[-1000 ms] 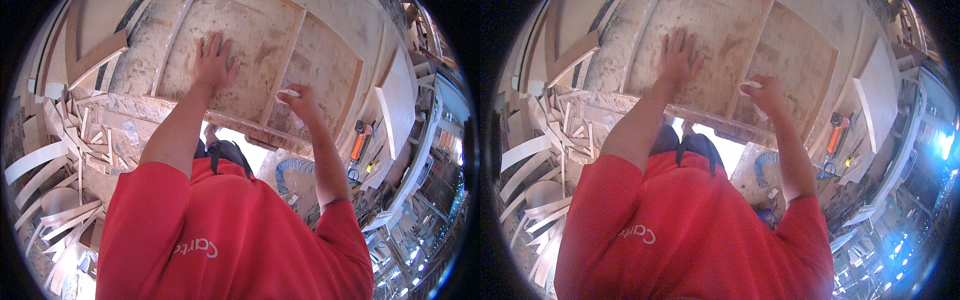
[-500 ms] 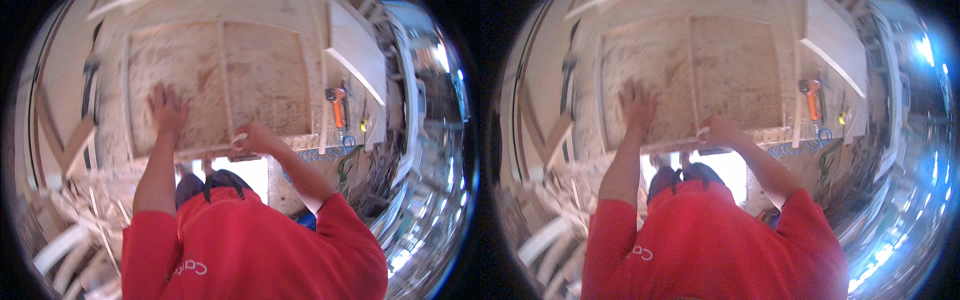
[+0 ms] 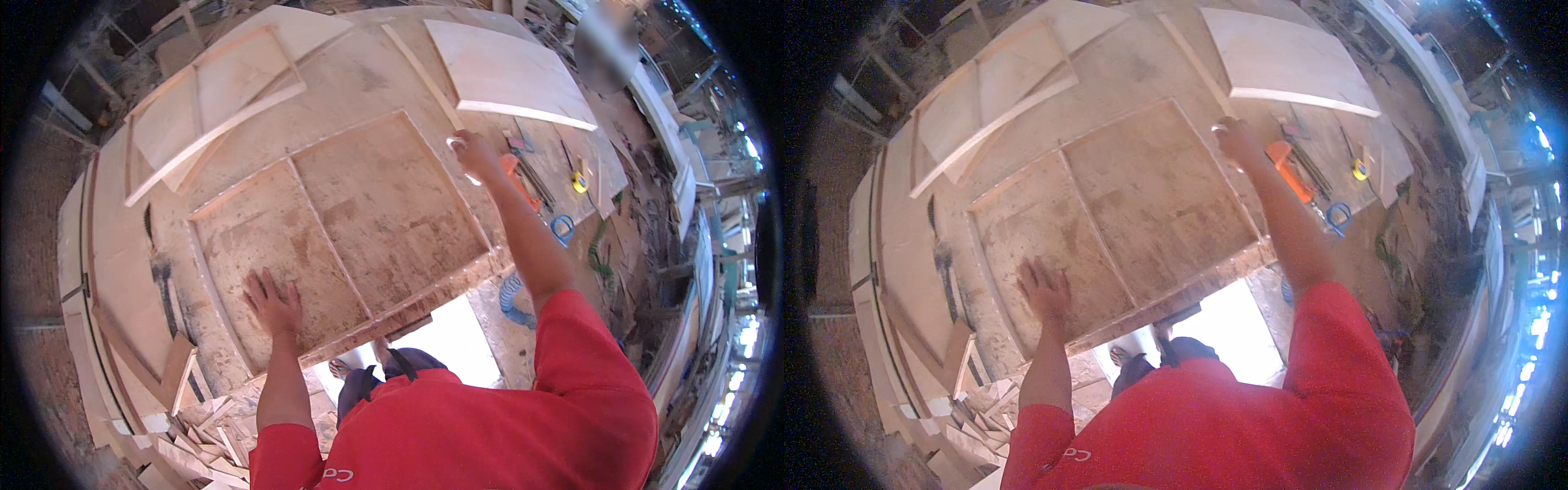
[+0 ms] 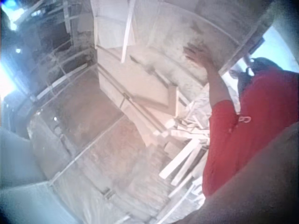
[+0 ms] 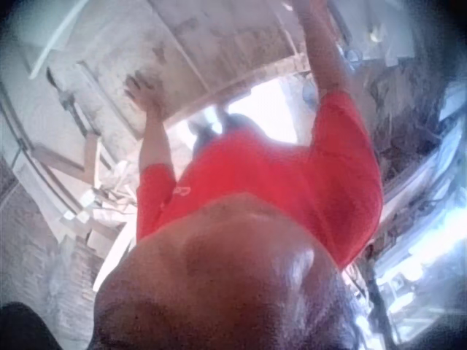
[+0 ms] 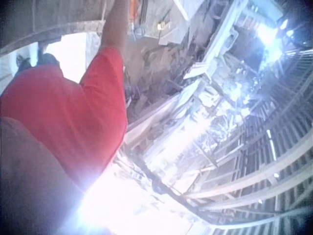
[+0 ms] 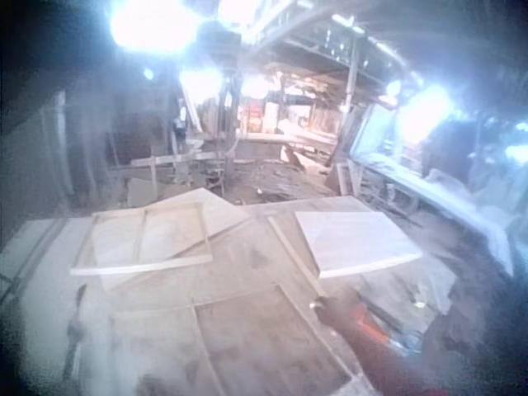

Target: The person wipes a wooden frame with a cloth, then places a large plywood sheet on top. They use a pneumatic nail gun to fasten the plywood to the frame, reloading the tool mid-task.

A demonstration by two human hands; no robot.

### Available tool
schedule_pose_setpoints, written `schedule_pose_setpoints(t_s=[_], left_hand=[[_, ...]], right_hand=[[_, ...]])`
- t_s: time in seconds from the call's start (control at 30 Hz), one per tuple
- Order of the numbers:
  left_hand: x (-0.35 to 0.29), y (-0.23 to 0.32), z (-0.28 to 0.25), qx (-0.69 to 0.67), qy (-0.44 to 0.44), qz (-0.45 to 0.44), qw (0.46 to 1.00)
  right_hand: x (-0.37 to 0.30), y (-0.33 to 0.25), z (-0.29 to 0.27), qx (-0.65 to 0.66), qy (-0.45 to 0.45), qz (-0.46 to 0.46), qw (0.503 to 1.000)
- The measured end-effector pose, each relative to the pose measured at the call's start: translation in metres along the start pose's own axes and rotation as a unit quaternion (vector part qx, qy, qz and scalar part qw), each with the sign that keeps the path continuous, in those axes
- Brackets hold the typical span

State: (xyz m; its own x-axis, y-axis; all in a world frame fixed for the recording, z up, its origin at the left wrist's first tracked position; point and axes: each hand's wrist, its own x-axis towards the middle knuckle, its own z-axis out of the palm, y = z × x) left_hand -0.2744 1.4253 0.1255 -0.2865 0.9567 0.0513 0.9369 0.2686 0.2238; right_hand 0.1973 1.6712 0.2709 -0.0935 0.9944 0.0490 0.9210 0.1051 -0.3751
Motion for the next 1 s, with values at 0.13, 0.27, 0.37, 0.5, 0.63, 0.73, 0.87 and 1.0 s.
schedule_pose_setpoints(t_s=[0.13, 0.27, 0.37, 0.5, 0.63, 0.73, 0.87, 1.0], left_hand=[[-0.002, -0.001, 0.000, 0.018, -0.008, -0.001, 1.000], [-0.002, -0.002, 0.002, 0.035, -0.006, -0.004, 0.999], [-0.002, -0.004, 0.001, 0.018, -0.003, -0.007, 1.000], [-0.003, -0.004, -0.003, -0.013, 0.008, -0.011, 1.000], [-0.002, 0.000, -0.001, -0.006, -0.001, -0.013, 1.000], [-0.003, -0.002, 0.000, -0.021, -0.003, -0.005, 1.000], [-0.002, -0.012, -0.004, -0.047, -0.035, -0.007, 0.998], [-0.019, -0.025, -0.020, -0.191, 0.037, 0.037, 0.980]], right_hand=[[0.033, 0.025, 0.010, -0.021, -0.033, 0.073, 0.997], [-0.005, 0.026, 0.025, 0.021, 0.067, -0.021, 0.997], [-0.062, 0.015, 0.041, 0.028, 0.097, -0.076, 0.992], [-0.139, -0.002, 0.051, 0.103, 0.071, -0.050, 0.991], [-0.210, -0.025, 0.056, 0.091, 0.063, -0.014, 0.994], [-0.266, -0.053, 0.050, 0.107, 0.069, -0.027, 0.991], [-0.345, -0.092, 0.041, 0.113, 0.064, 0.009, 0.992], [-0.414, -0.120, 0.049, 0.077, 0.112, 0.001, 0.991]])
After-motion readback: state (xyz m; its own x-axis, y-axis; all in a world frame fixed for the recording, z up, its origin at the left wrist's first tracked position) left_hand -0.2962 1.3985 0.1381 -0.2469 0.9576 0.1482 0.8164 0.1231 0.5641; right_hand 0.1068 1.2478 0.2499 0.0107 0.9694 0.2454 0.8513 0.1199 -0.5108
